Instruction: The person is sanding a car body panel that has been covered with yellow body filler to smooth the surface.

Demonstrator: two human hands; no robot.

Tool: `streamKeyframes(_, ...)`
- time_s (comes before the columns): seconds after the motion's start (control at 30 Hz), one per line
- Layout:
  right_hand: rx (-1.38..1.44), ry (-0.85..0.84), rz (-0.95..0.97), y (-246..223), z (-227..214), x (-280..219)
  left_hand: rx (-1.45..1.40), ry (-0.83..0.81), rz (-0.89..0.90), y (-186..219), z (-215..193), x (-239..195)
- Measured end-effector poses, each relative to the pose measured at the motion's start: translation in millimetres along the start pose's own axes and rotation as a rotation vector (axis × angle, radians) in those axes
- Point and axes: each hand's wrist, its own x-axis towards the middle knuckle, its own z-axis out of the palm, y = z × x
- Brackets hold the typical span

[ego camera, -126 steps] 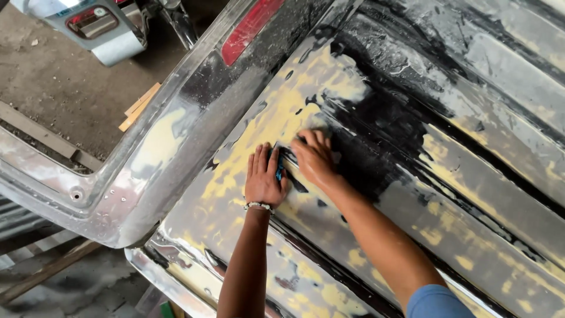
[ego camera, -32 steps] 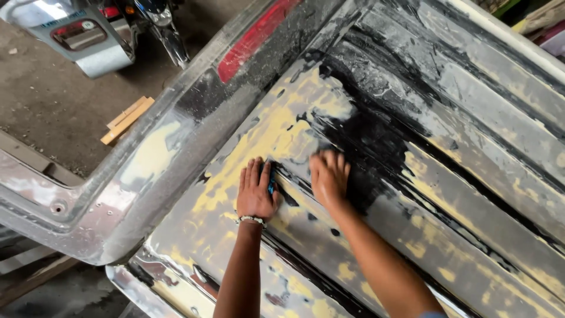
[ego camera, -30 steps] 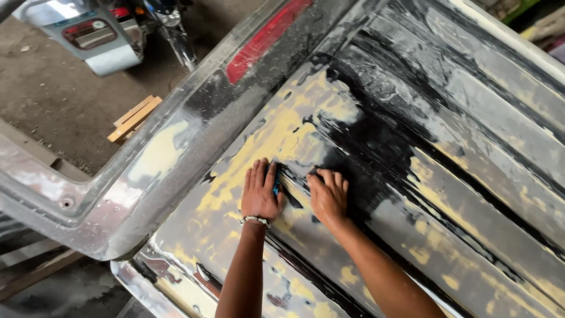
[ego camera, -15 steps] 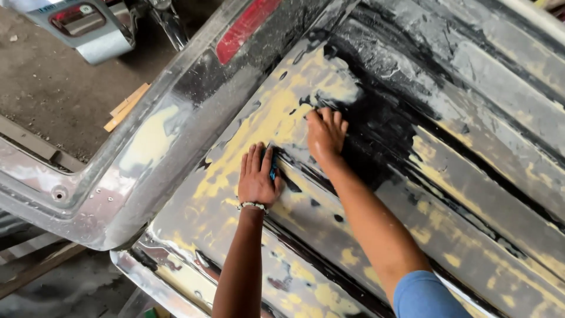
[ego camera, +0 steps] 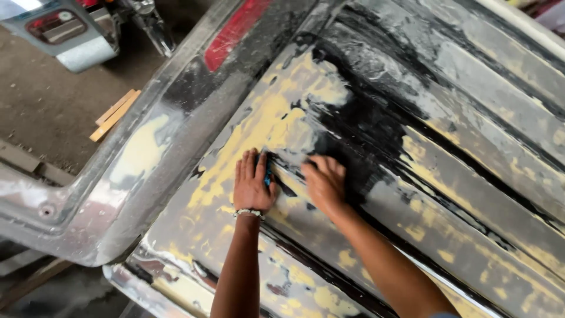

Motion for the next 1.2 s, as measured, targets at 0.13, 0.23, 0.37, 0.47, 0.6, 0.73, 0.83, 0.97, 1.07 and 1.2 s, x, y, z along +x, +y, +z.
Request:
streamKeyframes(0.13,0.048,-0.006,0.012,8,11,-12,-0.011,-0.030,0.006,4,-6,-3)
streamKeyframes(0.23,0.088,-0.044,-0.004,-34,13,37,-0.031,0.012,0.013,3,-6,-4)
streamKeyframes(0.37,0.122,-0.119,0.027,-16,4,17,-0.049,0.031,0.038,-2,8,-8)
streamKeyframes(0.47,0.098,-0.056,-0.032,24,-5,-29,-0.020,0.053,0.017,-2,2,-2)
streamKeyframes(0.6,0.050,-0.054,-0.048,10,1,-9,-0.021,-0.008,0.009,1,-9,-1)
streamKeyframes(0.73,0.120,-0.032,0.014,-31,15,31,-0.028,0.021,0.029,-1,0,-4)
streamKeyframes(0.83,0.144,-0.010,-0.019,-23,-4,-11,-0.044,0.016,0.027,-4,5,-5)
streamKeyframes(0.97,0.076,-0.003,-0.022,8,-11,-68,0.002,0.011,0.028,-2,-2,1)
streamKeyframes(1.07,0.045,-0.052,-0.006,-13,9,-47,-0.018,0.020,0.053,-3,2,-5)
streamKeyframes(1.2,0.121,-0.014,-0.060,-43,15,-16,-0.025,-0.010,0.019,-2,-4,0)
